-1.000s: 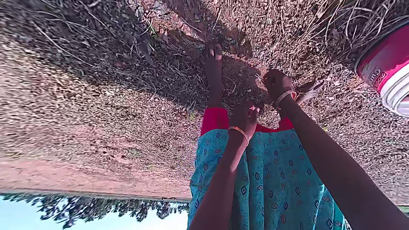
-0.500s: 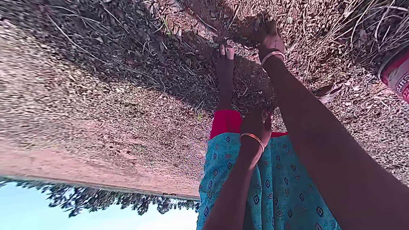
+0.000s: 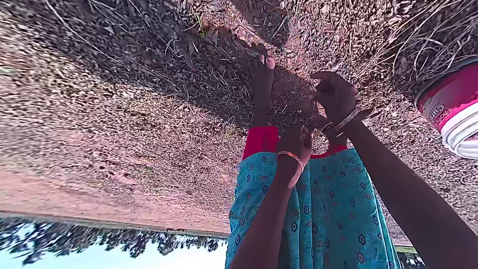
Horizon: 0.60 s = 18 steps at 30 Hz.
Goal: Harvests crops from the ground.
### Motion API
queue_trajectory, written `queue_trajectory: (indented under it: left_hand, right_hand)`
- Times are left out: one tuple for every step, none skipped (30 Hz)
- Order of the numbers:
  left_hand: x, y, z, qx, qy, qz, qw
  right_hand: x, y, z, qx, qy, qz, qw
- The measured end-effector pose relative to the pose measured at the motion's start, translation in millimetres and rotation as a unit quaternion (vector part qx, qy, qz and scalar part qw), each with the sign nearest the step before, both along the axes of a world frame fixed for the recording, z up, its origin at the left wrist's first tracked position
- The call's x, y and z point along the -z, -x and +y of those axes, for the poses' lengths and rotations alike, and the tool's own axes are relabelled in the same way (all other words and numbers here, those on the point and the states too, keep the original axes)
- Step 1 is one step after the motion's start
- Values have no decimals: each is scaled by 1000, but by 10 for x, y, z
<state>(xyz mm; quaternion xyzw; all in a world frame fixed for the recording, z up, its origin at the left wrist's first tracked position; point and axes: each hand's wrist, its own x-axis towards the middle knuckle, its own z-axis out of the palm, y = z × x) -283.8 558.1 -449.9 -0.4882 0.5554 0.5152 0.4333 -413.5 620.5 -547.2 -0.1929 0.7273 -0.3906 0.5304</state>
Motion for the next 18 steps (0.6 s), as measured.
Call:
queue_trajectory:
  left_hand:
    - [-9, -6, 7, -21, 14, -2, 1000]
    - [-17, -19, 19, -64, 39, 3, 997]
    - [-27, -36, 31, -131, 72, 13, 989]
    - [-28, -56, 41, -221, 101, 29, 970]
    - [-13, -72, 49, -323, 123, 55, 937]
    - [10, -91, 41, -421, 120, 79, 896]
    - [40, -103, 31, -500, 109, 103, 853]
    - [71, -110, 16, -551, 99, 121, 820]
    - [98, -112, 10, -577, 93, 138, 800]
    - [105, -110, 15, -584, 92, 146, 793]
    - [109, -111, 24, -584, 92, 150, 792]
    - [98, -114, 32, -581, 94, 146, 795]
    - [77, -117, 31, -579, 91, 134, 799]
    - [80, -89, 28, -592, 99, 118, 791]
    - [81, -64, 30, -603, 103, 105, 784]
    - [75, -55, 36, -608, 103, 100, 781]
    - [56, -67, 44, -602, 100, 101, 786]
    - [31, -97, 54, -587, 94, 108, 797]
  right_hand:
    - [-19, -11, 7, -12, 16, -6, 1000]
    - [-22, -25, 12, -21, 37, -6, 999]
    - [-22, -45, 19, -26, 53, -7, 998]
    - [-34, -66, 27, -30, 58, -10, 998]
    - [-60, -87, 32, -36, 54, -13, 998]
    - [-106, -114, 35, -40, 44, -20, 998]
    - [-159, -146, 41, -42, 37, -27, 998]
    - [-197, -181, 52, -40, 39, -31, 998]
    - [-226, -214, 74, -40, 49, -34, 997]
    - [-254, -244, 103, -39, 60, -37, 997]
    - [-277, -267, 125, -33, 66, -38, 997]
    - [-305, -282, 142, -23, 63, -42, 997]
    - [-332, -288, 156, -11, 56, -49, 997]
    - [-354, -285, 167, 5, 47, -62, 997]
    - [-373, -281, 181, 24, 41, -82, 996]
    - [-382, -278, 194, 45, 41, -106, 992]
    - [-387, -280, 210, 67, 45, -140, 987]
    - [-393, -279, 219, 87, 50, -178, 979]
